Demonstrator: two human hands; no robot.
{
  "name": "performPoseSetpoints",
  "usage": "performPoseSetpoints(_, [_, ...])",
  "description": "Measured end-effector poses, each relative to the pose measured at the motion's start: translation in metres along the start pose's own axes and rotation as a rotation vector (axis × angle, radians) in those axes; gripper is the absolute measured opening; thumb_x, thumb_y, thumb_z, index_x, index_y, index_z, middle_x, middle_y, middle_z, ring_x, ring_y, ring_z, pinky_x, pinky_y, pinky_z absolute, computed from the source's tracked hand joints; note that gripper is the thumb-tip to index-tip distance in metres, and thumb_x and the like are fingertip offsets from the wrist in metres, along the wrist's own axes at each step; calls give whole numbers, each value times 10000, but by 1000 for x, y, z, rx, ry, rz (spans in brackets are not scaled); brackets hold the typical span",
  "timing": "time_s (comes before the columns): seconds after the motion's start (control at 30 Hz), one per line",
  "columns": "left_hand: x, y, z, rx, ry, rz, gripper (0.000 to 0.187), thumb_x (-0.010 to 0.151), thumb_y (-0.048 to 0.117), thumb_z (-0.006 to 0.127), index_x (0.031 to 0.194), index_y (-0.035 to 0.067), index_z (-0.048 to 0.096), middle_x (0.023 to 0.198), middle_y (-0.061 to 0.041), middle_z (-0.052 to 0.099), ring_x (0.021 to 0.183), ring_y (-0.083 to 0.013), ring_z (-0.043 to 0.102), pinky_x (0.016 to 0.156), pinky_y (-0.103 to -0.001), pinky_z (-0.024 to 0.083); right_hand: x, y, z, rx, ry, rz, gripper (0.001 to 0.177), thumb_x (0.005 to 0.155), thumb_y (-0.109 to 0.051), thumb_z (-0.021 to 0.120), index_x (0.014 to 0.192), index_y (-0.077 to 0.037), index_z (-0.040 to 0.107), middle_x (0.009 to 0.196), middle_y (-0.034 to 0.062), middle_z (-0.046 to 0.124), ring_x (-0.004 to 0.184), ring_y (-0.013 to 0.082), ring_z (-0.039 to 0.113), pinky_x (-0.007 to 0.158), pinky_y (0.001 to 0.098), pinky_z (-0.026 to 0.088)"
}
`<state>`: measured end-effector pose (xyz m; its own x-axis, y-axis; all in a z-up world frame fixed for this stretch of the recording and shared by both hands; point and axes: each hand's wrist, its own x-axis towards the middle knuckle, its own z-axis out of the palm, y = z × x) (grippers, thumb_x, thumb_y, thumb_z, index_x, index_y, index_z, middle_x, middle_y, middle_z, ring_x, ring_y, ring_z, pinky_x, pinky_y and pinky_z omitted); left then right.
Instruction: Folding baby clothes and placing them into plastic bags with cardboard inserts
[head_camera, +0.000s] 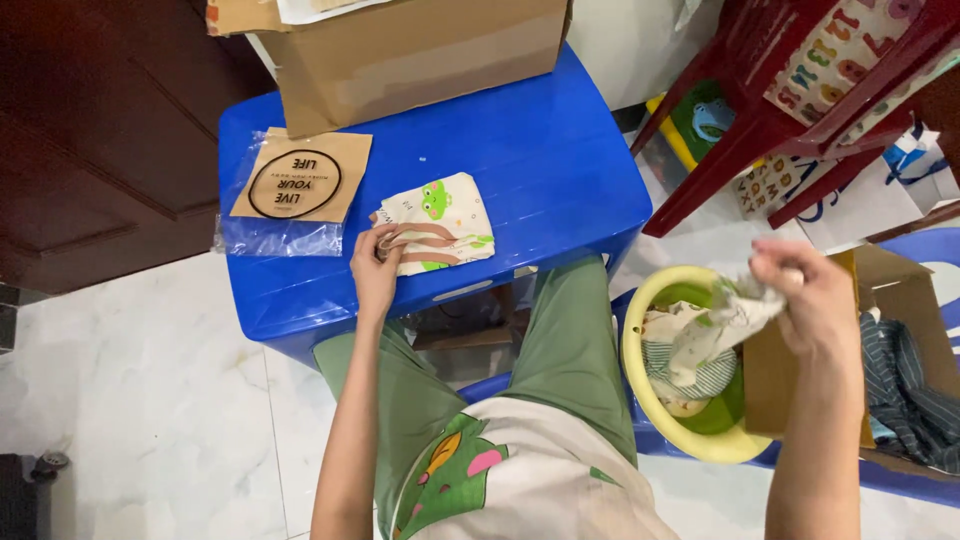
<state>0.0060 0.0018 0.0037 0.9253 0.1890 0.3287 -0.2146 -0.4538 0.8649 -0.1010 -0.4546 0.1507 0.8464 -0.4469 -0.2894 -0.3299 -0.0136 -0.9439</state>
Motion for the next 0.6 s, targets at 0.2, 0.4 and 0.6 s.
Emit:
performPoseSetpoints(0.2, [-1, -9, 3, -15, 8, 14, 284, 737, 60, 570, 1004, 136, 632, 976, -48, 561, 885, -190, 559, 743, -273, 418, 22, -88, 68, 27, -166, -638, 329, 777, -347, 723, 1017, -160, 597, 1019, -50, 577, 789, 0, 531, 701, 94, 471])
performPoseSetpoints(0.4, [-2, -11, 5, -34, 29, 54, 304, 677, 6, 560, 947, 128, 627, 919, -58, 563, 881, -208, 569, 764, -276, 417, 108, -115, 165, 42, -113, -1028, 158, 812, -12, 728, 937, -53, 640, 866, 32, 627, 764, 76, 544, 700, 191, 446])
performPoseSetpoints(0.6, [-2, -6, 1, -87, 22, -14, 242, 738, 14, 562, 945, 116, 638, 923, -55, 555, 877, -196, 578, 760, -263, 420, 188, -90, 237, -498, -13, -1391, 244, 766, -101, 688, 1003, -46, 675, 1001, 125, 662, 942, 288, 575, 850, 401, 358])
